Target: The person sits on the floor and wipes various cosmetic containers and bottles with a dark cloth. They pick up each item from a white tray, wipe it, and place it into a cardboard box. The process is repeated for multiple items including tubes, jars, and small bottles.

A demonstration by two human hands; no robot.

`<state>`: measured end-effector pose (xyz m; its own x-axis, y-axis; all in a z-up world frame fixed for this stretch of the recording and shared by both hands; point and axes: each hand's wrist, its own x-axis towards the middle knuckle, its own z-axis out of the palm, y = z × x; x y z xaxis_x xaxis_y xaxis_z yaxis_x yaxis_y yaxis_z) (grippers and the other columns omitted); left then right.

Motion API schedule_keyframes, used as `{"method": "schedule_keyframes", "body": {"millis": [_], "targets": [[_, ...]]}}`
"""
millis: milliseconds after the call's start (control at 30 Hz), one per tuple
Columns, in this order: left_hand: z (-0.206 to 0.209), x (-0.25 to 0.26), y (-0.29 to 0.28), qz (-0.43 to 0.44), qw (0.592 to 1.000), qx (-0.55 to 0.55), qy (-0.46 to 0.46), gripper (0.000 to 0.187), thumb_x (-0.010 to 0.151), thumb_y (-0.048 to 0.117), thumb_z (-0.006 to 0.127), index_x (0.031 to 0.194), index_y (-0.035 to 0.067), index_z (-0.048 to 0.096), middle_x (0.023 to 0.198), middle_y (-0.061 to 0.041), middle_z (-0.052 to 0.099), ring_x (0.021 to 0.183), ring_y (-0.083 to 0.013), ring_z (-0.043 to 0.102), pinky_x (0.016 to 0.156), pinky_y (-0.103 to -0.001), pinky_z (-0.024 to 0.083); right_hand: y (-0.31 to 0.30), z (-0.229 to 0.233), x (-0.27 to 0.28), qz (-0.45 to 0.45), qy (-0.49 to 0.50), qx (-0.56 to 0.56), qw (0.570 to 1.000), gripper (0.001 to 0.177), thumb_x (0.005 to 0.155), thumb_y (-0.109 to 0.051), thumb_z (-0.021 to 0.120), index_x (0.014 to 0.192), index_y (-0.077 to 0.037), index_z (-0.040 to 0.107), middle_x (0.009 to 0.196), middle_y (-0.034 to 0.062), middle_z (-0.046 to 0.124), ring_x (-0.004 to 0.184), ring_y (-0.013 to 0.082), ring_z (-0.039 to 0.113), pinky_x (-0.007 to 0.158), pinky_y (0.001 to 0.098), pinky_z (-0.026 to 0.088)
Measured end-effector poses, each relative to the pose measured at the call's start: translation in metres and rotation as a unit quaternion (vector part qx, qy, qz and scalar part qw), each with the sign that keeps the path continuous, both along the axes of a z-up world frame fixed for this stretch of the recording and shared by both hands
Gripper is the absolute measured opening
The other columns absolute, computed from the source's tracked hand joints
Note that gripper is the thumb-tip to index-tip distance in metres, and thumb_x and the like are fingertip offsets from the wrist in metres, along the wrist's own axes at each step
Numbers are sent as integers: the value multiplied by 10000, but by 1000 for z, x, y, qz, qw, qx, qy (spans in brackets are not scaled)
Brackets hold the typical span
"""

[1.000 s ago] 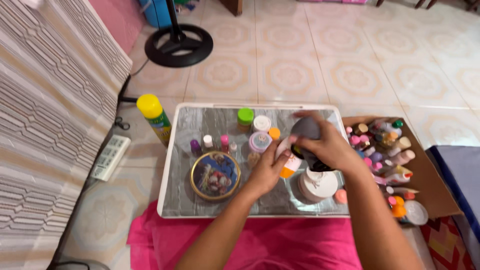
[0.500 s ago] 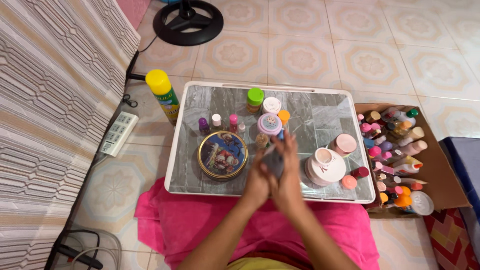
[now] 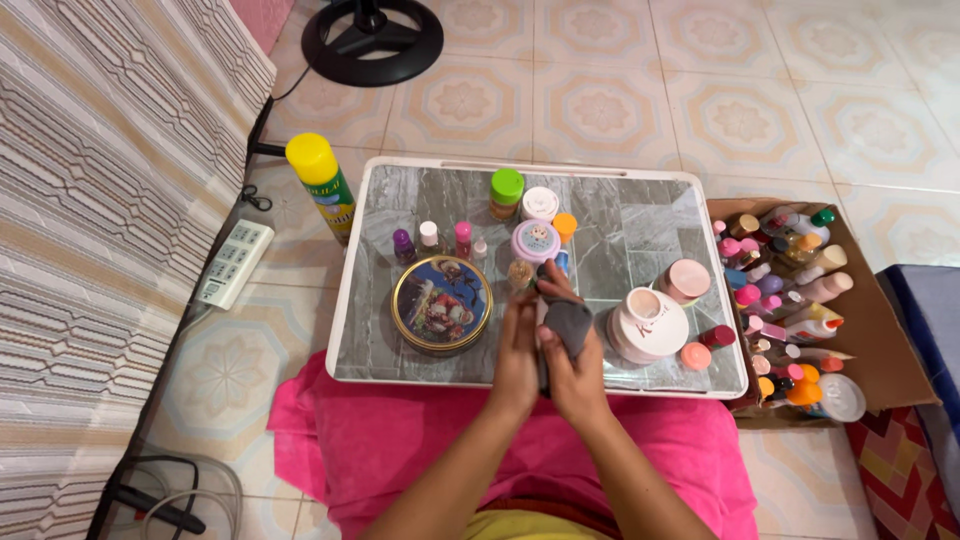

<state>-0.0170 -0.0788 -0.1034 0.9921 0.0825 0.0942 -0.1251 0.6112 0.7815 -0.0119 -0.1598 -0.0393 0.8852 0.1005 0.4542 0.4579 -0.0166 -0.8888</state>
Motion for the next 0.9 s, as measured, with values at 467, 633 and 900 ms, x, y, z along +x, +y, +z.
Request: {"method": "schedule_keyframes", "body": {"millis": [467, 633, 900], "targets": [[-31, -15, -5, -71, 996, -1, 50, 505, 1111, 359, 330, 1391, 0, 550, 1368, -101, 624, 1255, -169, 598, 1087, -327, 457, 0, 26, -6, -72, 92, -57, 992, 523, 1051, -119, 481, 1554, -13, 384, 1584, 201, 498, 1475, 374, 467, 1211, 437, 347], [-42, 5, 10, -42, 990, -78, 110, 452, 1106, 323, 398, 1323, -16, 603, 1267, -128, 665, 1098, -174, 648, 965, -334, 512, 14, 17, -32, -69, -63, -191, 977, 550, 971, 13, 503, 1518, -1, 448, 1657, 242, 364, 1586, 394, 245, 1277, 460, 207], [-11, -8, 16, -37, 949, 312, 20, 350, 1086, 285, 580, 1189, -37, 672, 969, -140, 706, 927, -172, 628, 827, -303, 525, -24, -10, 13, -180, 181, -103, 961, 281, 987, -183, 690, 1155, 43, 676, 928, 189, 756, 811, 298, 688, 706, 359, 555]]}}
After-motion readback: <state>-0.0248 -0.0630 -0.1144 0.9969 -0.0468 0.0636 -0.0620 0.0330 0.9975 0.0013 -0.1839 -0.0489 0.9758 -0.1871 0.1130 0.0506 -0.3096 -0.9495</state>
